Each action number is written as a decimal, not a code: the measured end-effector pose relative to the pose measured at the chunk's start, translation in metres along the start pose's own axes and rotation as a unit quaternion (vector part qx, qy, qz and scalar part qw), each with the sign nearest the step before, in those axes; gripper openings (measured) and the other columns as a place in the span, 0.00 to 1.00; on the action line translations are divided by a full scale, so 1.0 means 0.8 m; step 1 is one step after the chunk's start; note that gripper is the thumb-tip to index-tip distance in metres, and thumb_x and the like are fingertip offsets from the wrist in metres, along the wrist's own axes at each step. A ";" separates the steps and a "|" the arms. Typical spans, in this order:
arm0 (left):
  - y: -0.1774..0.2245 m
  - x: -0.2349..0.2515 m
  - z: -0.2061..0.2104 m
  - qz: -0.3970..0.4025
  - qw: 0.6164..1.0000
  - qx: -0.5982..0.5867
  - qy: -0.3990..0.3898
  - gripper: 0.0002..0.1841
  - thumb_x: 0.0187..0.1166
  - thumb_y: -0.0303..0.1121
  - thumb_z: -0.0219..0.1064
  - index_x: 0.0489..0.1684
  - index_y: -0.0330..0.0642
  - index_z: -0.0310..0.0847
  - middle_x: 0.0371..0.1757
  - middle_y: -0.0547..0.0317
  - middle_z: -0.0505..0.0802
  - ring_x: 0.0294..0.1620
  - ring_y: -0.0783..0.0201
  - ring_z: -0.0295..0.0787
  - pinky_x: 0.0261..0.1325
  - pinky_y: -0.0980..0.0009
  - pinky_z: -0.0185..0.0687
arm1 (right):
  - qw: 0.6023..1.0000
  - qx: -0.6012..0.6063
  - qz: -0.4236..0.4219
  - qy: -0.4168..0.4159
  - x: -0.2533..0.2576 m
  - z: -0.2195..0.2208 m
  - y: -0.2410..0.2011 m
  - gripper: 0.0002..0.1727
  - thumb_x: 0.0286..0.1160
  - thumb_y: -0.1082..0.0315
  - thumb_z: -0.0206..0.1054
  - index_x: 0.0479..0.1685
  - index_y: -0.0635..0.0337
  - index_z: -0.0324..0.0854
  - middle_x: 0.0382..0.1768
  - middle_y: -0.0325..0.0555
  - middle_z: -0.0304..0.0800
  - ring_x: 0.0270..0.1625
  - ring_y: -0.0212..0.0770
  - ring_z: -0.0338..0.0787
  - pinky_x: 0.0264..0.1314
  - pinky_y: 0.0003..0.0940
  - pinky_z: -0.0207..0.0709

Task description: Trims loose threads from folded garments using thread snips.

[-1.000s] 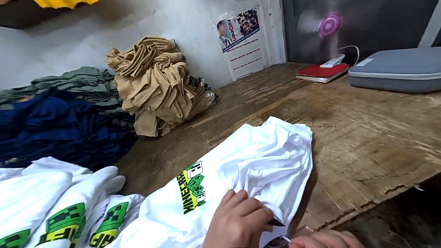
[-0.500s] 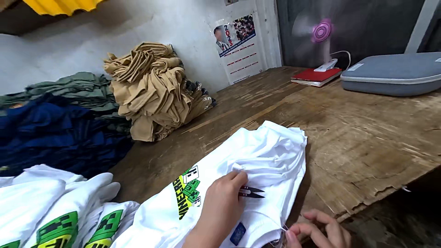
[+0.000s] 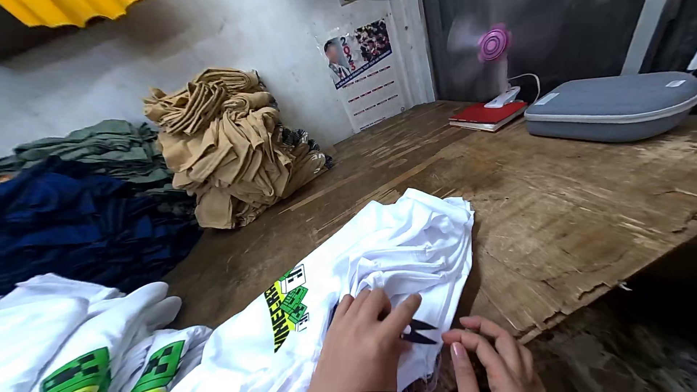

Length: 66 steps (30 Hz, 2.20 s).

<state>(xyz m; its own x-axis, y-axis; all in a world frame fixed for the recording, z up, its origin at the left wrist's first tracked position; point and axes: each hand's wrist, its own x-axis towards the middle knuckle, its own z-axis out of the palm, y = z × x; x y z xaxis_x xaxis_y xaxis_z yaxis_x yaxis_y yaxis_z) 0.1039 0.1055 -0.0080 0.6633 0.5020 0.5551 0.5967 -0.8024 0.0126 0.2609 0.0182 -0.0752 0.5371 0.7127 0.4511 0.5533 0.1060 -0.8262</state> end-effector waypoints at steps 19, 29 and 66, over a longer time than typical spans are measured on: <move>-0.022 -0.009 0.004 -0.028 0.990 -0.134 0.044 0.15 0.70 0.41 0.78 0.54 0.57 0.91 0.44 0.65 0.90 0.46 0.68 0.87 0.51 0.65 0.83 | 0.993 0.086 0.004 0.078 0.000 0.000 0.008 0.05 0.67 0.61 0.79 0.26 0.48 0.97 0.50 0.45 0.86 0.67 0.45 0.74 0.72 0.48 0.60; 0.004 0.003 0.002 0.044 0.999 0.001 0.014 0.06 0.77 0.37 0.70 0.44 0.56 0.92 0.40 0.65 0.92 0.43 0.62 0.86 0.47 0.59 0.76 | 0.992 -0.027 -0.106 0.060 -0.006 0.003 0.011 0.10 0.67 0.49 0.73 0.25 0.38 0.91 0.49 0.39 0.91 0.67 0.45 0.78 0.72 0.52 0.55; -0.040 0.031 0.038 -0.070 0.996 0.045 0.022 0.14 0.57 0.19 0.73 0.38 0.48 0.88 0.32 0.58 0.89 0.35 0.55 0.91 0.38 0.53 0.89 | 0.984 0.130 -0.077 0.094 -0.021 0.020 0.032 0.04 0.66 0.55 0.82 0.28 0.38 0.97 0.62 0.38 0.87 0.81 0.37 0.70 0.86 0.41 0.56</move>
<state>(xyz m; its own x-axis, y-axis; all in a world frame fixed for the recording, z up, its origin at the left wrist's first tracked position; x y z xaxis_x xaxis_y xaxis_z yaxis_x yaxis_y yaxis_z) 0.1147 0.1534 -0.0198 0.5510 0.5909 0.5893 0.7220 -0.6917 0.0184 0.2557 0.0197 -0.1094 0.5818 0.5352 0.6125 0.4692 0.3943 -0.7902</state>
